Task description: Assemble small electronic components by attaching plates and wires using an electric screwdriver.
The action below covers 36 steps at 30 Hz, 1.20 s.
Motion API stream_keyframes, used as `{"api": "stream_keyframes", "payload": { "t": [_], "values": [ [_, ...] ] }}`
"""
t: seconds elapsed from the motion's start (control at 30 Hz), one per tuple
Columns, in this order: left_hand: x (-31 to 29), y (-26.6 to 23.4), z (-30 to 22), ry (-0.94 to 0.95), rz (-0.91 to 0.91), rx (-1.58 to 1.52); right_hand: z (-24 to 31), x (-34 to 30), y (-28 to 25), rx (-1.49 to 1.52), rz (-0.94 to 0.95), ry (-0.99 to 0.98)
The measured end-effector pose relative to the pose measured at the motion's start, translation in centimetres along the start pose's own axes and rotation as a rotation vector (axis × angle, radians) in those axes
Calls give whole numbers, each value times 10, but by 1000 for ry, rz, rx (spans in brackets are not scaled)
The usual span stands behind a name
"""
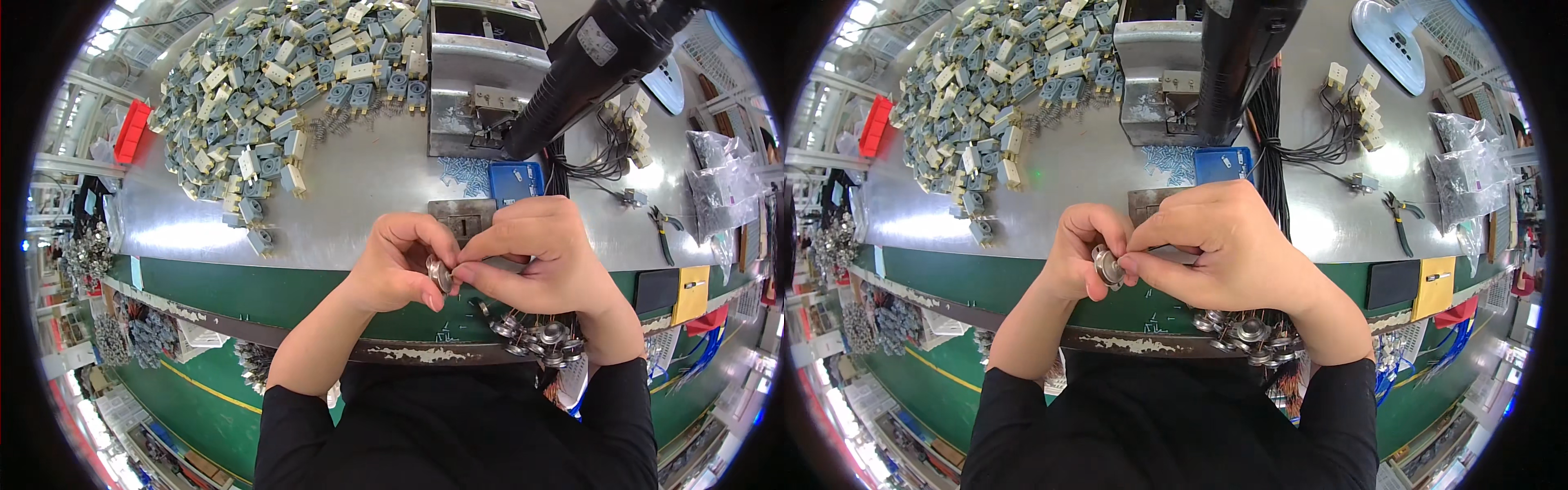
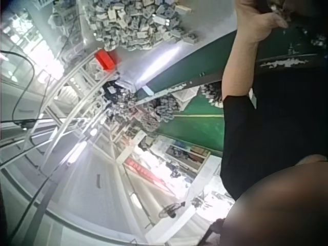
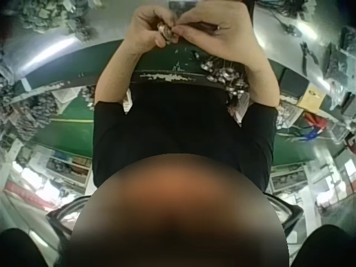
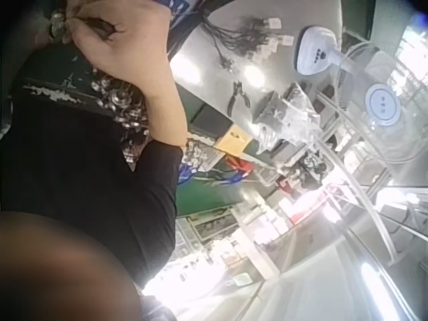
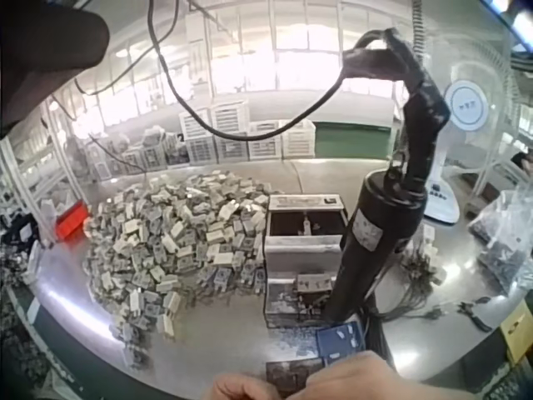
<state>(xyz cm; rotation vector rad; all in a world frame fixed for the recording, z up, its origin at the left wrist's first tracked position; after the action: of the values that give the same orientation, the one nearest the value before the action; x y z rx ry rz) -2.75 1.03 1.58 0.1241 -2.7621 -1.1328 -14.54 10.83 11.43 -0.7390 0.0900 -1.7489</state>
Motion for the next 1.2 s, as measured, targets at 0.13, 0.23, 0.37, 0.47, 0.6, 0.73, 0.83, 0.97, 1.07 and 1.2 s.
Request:
{"api": "stream_keyframes", "payload": {
  "t": [0.13,0.23,0.37,0.47,0.6,0.73,0.83,0.97,1.07,1.2],
  "values": [
    [-2,-3,1,72,-52,82,2,-2,-1,-66,-7,-65],
    [-4,-6,0,157,-89,122,1,-4,1,-88,-34,-76],
    [-2,-9,-9,349,-189,435,3,-6,0,-275,-68,-191],
    [-4,-11,-26,537,-238,787,10,-4,7,-472,-79,-326],
    [-20,4,-41,660,-356,1094,15,2,17,-516,-64,-373],
    [-17,1,-40,616,-237,1071,17,-6,22,-576,-65,-279],
    [-3,7,-35,591,-156,973,18,-25,8,-698,-202,-247],
    [-13,10,-37,571,-181,1015,4,-28,15,-633,-70,-116],
    [-11,12,-42,538,-145,1047,4,-28,16,-645,-93,-124],
    [-12,7,-49,567,-123,1052,10,-14,24,-673,-112,-180]
  ]
}}
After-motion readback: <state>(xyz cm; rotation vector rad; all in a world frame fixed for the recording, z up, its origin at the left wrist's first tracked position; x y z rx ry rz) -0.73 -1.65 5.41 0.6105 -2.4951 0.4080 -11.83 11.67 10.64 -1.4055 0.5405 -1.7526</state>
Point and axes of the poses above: each hand's wrist, its own x-axis towards the middle knuckle, its own y-axis out of the palm, z = x × y, the point moved 6 cm from there along x, towards the middle knuckle, and after that the axes turned 5 degrees about -y, right-handed, at the moved point
